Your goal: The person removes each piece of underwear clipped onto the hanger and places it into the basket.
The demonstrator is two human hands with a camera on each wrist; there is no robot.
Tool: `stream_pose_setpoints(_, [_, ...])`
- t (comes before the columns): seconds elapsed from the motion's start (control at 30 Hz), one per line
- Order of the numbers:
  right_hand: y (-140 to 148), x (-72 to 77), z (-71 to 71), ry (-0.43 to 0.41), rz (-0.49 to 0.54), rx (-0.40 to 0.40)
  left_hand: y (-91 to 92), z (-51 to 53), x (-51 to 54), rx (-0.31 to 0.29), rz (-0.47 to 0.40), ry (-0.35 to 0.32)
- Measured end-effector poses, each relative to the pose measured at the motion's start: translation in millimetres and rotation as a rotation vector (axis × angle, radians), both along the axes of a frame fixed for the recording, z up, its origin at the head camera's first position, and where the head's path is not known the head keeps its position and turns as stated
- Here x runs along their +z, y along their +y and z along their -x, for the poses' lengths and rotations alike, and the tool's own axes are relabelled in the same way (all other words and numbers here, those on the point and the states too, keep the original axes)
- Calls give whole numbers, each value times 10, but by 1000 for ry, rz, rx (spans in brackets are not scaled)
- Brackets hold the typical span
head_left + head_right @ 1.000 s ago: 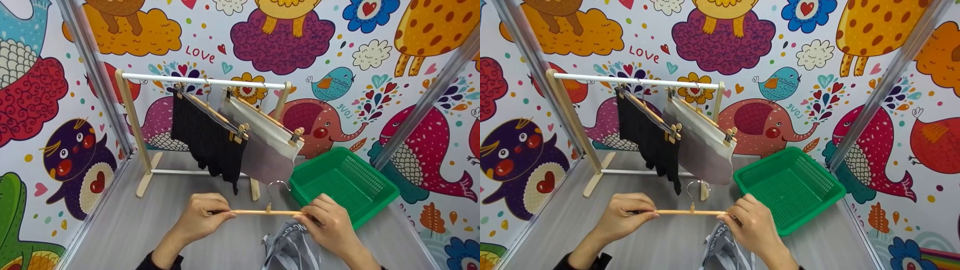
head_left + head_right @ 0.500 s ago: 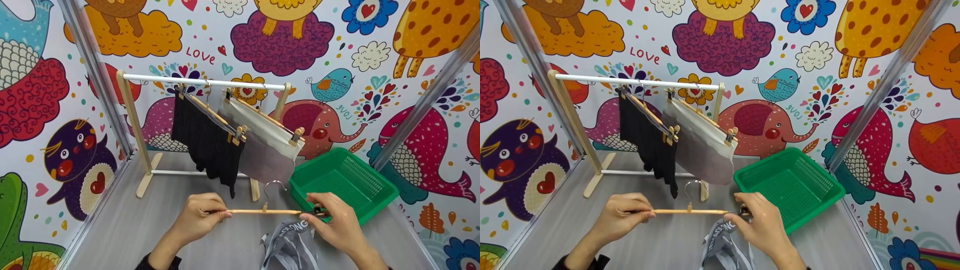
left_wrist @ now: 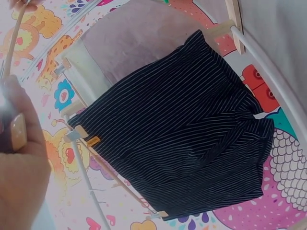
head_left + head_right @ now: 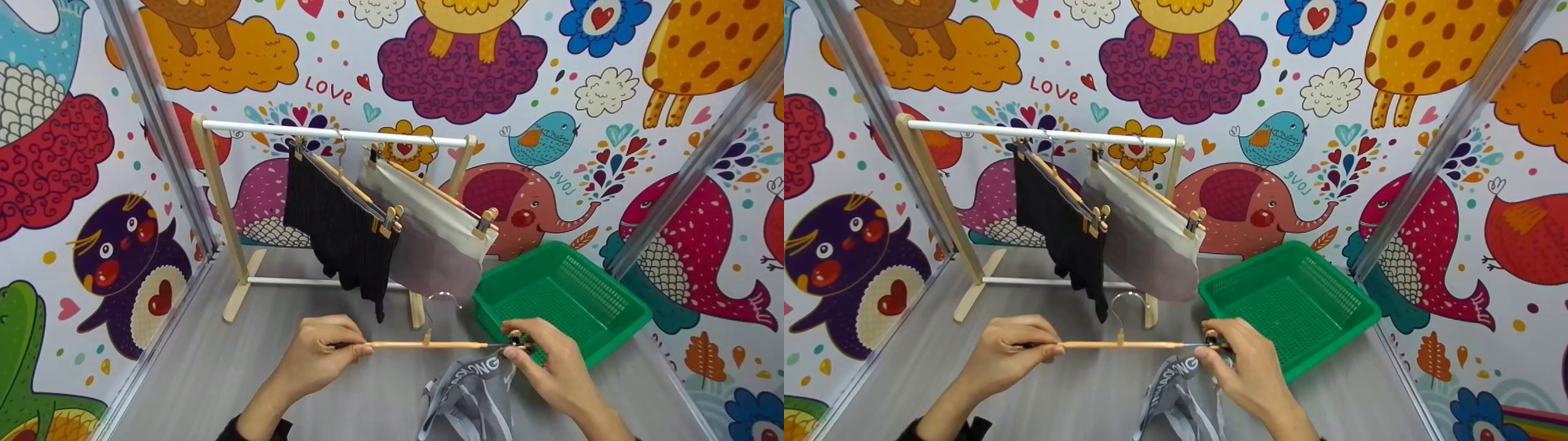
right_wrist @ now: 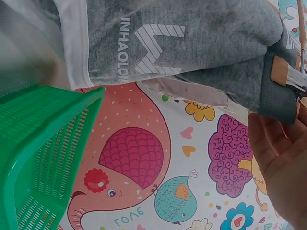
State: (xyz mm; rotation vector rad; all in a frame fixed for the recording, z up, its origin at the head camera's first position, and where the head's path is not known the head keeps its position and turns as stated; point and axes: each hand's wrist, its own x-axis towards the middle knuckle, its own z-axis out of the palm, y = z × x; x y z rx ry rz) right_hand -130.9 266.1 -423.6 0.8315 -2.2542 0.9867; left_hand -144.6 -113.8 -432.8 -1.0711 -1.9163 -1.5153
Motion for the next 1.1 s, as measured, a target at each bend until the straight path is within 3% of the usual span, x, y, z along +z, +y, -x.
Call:
stream_pose_setpoints(0.3, [-50,-35,-6,-71,98,41,5,11,-3,-18,-11,-2])
stream_pose_setpoints(0.47, [-83,-51,-8,-108,159,51,2,3,-5,4,-6,-32])
stream_pose_setpoints(0.57, [-91,-60,0,-96,185,54,3,4,-2,11,-7,-40])
stream_pose_setpoints(0.8, [-91,-64,19,-52,210,67,10,52,-25,-3,-26,49])
stream_pose_setpoints(1.1, [-105,-35,27,-64,218,102,-13,34,-50,6,-35,33])
